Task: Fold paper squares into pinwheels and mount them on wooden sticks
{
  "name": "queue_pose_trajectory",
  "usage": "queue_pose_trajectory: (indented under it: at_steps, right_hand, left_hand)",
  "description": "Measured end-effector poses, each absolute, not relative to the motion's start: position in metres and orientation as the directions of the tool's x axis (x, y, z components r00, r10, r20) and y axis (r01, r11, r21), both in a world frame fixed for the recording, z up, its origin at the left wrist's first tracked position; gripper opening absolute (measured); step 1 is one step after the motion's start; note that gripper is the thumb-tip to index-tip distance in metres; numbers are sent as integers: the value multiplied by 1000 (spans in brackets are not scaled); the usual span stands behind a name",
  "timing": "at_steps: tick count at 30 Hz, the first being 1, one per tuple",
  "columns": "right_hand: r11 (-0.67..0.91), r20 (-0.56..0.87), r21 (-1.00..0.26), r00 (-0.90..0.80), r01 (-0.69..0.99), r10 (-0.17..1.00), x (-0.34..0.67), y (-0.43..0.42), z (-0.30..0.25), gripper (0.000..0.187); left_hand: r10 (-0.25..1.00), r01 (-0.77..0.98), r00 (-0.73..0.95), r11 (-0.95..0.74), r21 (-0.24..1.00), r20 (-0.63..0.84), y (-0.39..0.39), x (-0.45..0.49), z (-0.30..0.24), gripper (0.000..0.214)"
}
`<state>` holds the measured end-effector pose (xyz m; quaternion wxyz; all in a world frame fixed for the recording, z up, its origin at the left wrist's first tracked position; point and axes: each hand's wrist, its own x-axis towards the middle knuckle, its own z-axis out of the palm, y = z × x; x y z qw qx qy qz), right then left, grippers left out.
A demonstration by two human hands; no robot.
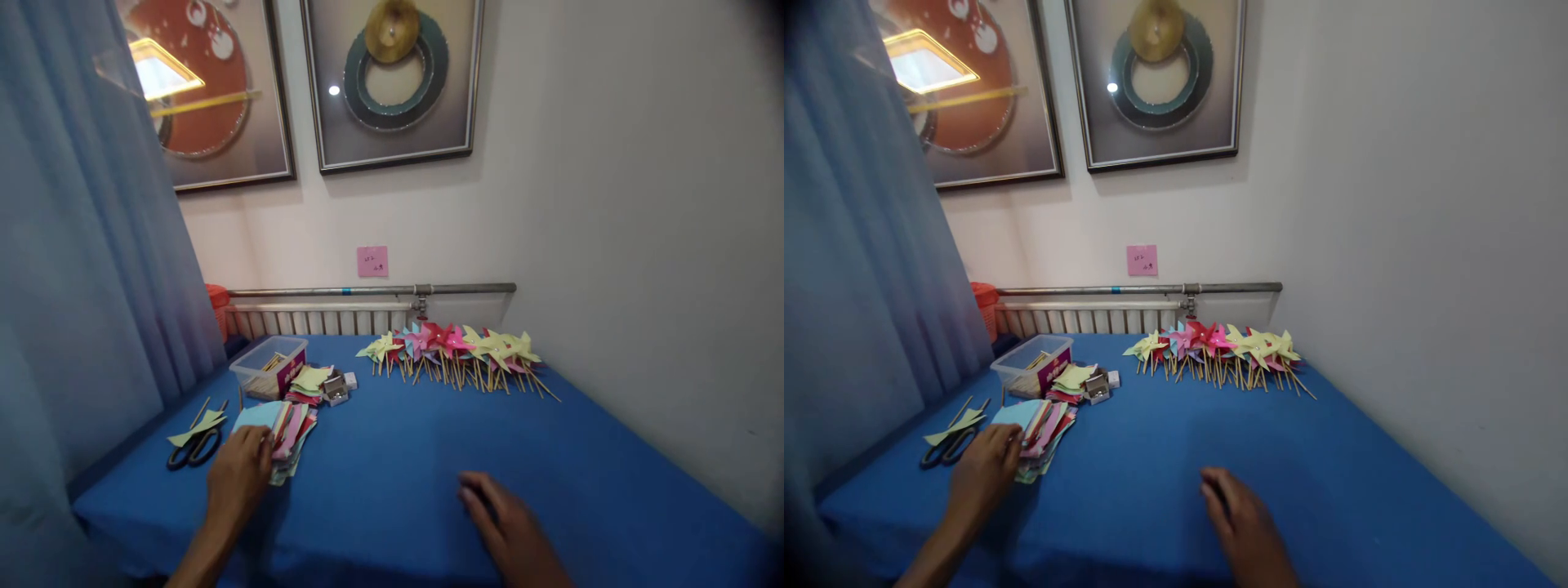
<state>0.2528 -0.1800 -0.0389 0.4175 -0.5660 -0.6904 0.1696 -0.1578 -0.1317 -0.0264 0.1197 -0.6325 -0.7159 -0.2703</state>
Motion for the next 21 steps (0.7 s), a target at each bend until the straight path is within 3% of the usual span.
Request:
queue_pose_trajectory:
  at_steps: [3,5,14,21]
  right_hand:
    - [214,322,-760,70,614,944,264,-158,-40,36]
    - [192,293,-770,71,608,953,263,-154,-41,36]
    - [189,294,-778,81,599,952,260,-161,-44,35]
    - [179,283,-792,90,584,955,260,-160,-42,36]
  left_hand:
    - [879,987,-159,137,82,450,-113,-170,-11,39]
    - [912,984,-177,172,48,369,-106,-168,-10,44]
    - [938,970,-234,206,133,257,-98,-176,-13,40]
    - [954,980,-199,188,68,224,-95,-185,-15,42]
